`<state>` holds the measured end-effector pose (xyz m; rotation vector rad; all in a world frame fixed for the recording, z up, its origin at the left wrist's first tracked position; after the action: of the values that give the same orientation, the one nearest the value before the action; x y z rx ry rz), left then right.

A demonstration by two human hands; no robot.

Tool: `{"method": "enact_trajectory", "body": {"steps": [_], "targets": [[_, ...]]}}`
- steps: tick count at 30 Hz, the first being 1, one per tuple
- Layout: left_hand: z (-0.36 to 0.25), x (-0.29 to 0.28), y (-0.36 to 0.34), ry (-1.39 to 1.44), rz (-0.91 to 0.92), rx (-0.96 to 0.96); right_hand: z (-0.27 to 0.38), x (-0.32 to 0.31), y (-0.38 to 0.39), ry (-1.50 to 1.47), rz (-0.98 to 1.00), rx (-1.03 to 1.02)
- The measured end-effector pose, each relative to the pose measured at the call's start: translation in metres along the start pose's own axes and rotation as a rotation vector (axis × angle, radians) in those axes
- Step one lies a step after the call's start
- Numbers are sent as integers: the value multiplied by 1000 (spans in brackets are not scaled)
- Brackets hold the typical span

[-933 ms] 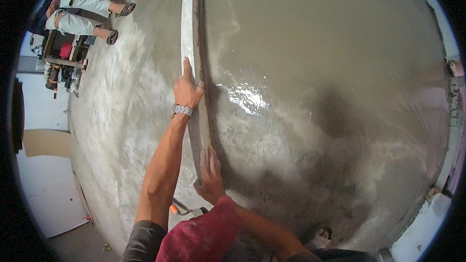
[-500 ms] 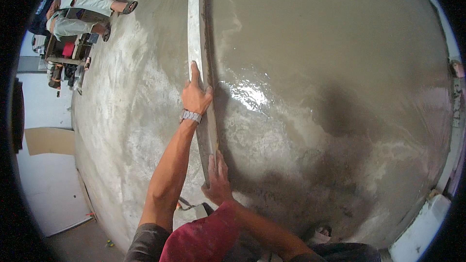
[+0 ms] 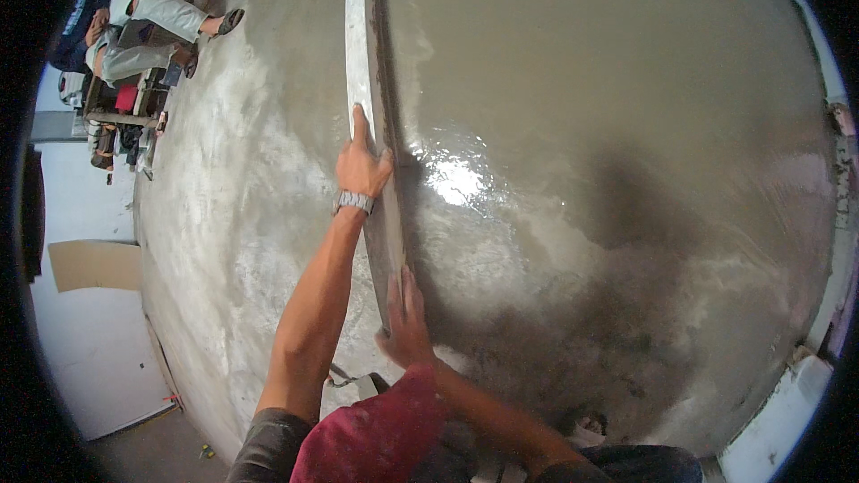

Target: The person uses a long straightedge to level wet concrete on a floor. They repeatedly pull the straightedge across the surface to create a flat plane, occasionally using a trowel to fill low spots.

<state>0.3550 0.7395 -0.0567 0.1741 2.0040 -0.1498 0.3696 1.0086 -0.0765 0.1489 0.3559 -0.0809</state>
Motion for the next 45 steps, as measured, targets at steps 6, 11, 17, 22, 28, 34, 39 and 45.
{"method": "enact_trajectory", "body": {"steps": [6, 11, 17, 22, 28, 34, 39, 45], "targets": [[-6, 12, 10, -38, 58, -29, -10, -5, 10, 27, 95, 123], [-12, 8, 7, 20, 81, -66, -7, -8, 5, 34, 20, 36], [-19, 21, 1, -60, 8, 21, -13, -19, 7, 29, 15, 61], [-26, 15, 11, 22, 48, -27, -9, -25, 14, 53, 10, 53], [-34, 20, 13, -15, 66, -30, -12, -37, 11, 34, 9, 61], [-50, 18, 7, 51, 76, -39, -12, -49, 14, 42, 21, 64], [-60, 28, 13, 12, 76, -16, -21, -59, 17, 51, 30, 96], [-64, 32, 14, 31, 63, -16, -24, -68, 22, 19, -57, -30]]}}
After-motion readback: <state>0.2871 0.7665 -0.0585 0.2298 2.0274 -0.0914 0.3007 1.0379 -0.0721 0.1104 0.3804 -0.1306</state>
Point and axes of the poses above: each hand's wrist, its own y-axis away from the middle knuckle, its own x-axis out of the palm, z = x × y, the point moved 9 cm from there along -y, towards the middle knuckle, and after that the axes turned 9 degrees about y, right-handed, at the moved point
